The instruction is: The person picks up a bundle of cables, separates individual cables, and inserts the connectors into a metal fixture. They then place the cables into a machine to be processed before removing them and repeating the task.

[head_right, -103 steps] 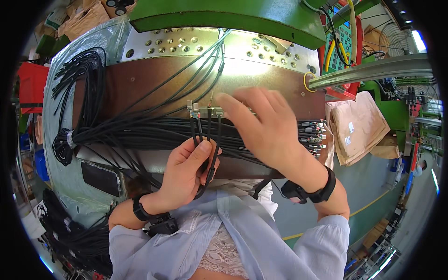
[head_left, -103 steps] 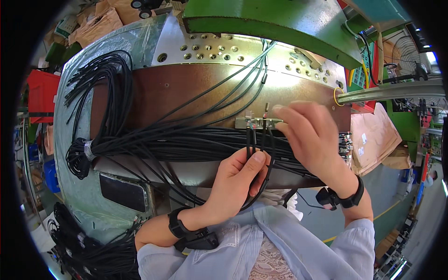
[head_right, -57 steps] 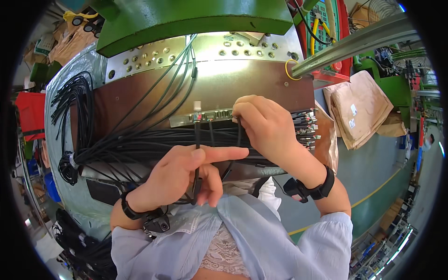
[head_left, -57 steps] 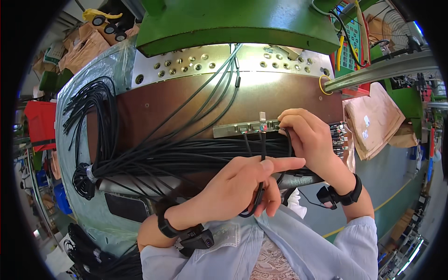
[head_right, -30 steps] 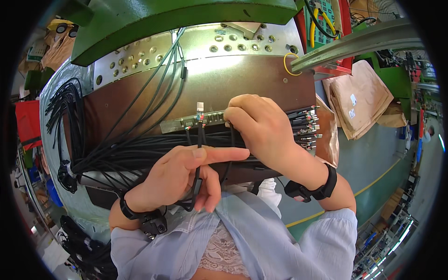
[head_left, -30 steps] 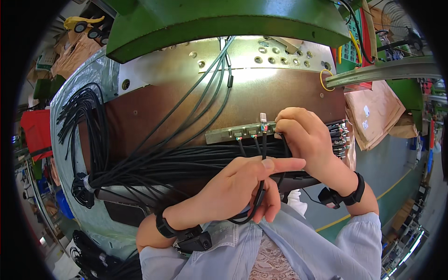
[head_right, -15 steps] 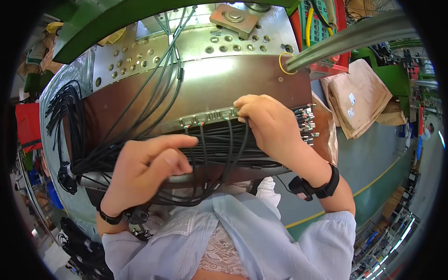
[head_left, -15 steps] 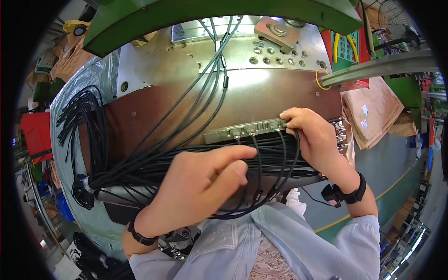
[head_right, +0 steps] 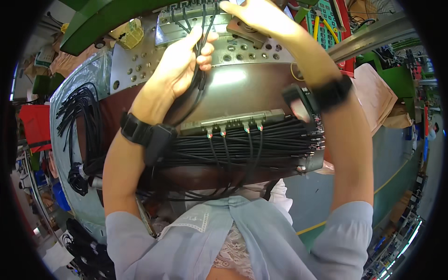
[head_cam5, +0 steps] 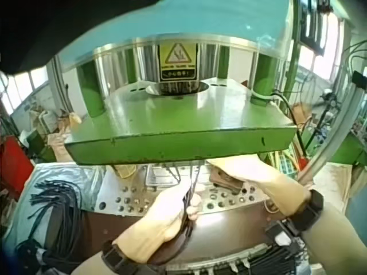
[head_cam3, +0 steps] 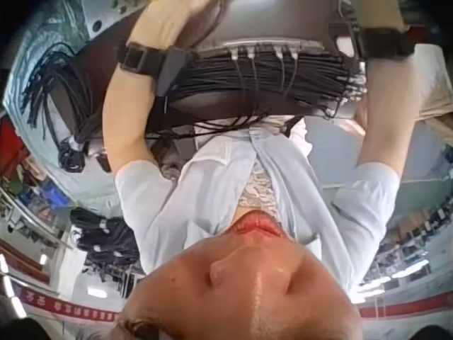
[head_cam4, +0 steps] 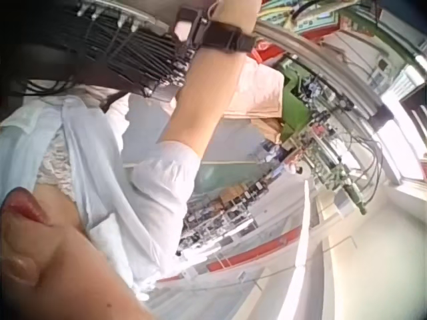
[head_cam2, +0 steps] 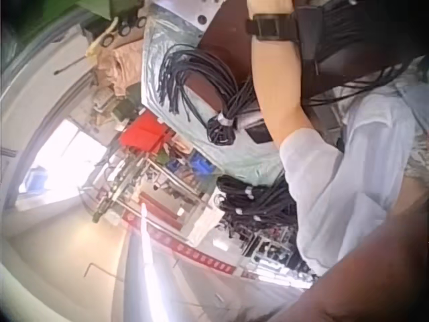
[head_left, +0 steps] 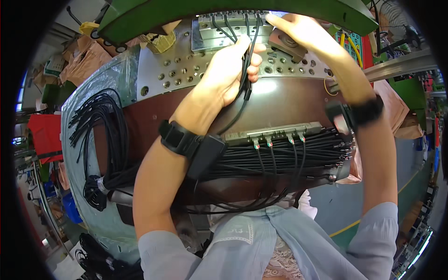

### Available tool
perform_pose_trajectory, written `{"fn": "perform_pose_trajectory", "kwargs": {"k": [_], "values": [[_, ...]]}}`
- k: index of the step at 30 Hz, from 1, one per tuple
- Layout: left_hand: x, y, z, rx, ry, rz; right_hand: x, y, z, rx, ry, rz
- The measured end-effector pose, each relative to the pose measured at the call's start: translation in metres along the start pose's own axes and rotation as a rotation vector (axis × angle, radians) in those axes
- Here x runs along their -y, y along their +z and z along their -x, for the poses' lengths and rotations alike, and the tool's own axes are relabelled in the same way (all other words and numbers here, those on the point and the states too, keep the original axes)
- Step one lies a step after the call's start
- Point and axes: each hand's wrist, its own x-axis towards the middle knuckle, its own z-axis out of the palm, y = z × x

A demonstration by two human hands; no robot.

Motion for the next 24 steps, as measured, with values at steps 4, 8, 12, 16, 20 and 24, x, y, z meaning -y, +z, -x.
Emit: {"fn": "perform_pose_trajectory", "kwargs": {"k": [4,8,12,16,20,24], "values": [[-0.006,-0.002,0.013,0.018,0.021,0.017,0.0,0.01,-0.054,-0.13,-0.044,0.252],[-0.027,0.009,0.026,0.012,-0.03,0.088,0.007,0.015,-0.048,-0.287,-0.151,0.299],[-0.035,0.025,0.065,-0.063,-0.073,0.271,0.016,0.024,-0.011,-0.602,-0.358,0.264],[-0.016,0.036,0.112,0.027,-0.083,0.098,0.019,0.045,0.024,-0.309,-0.277,-0.544],[0.003,0.048,0.144,-0.042,-0.174,0.202,0.016,0.063,0.038,-0.093,-0.362,-0.325],[-0.052,0.019,0.247,-0.105,0.143,0.133,0.003,0.067,0.052,0.041,-0.389,-0.429]]}}
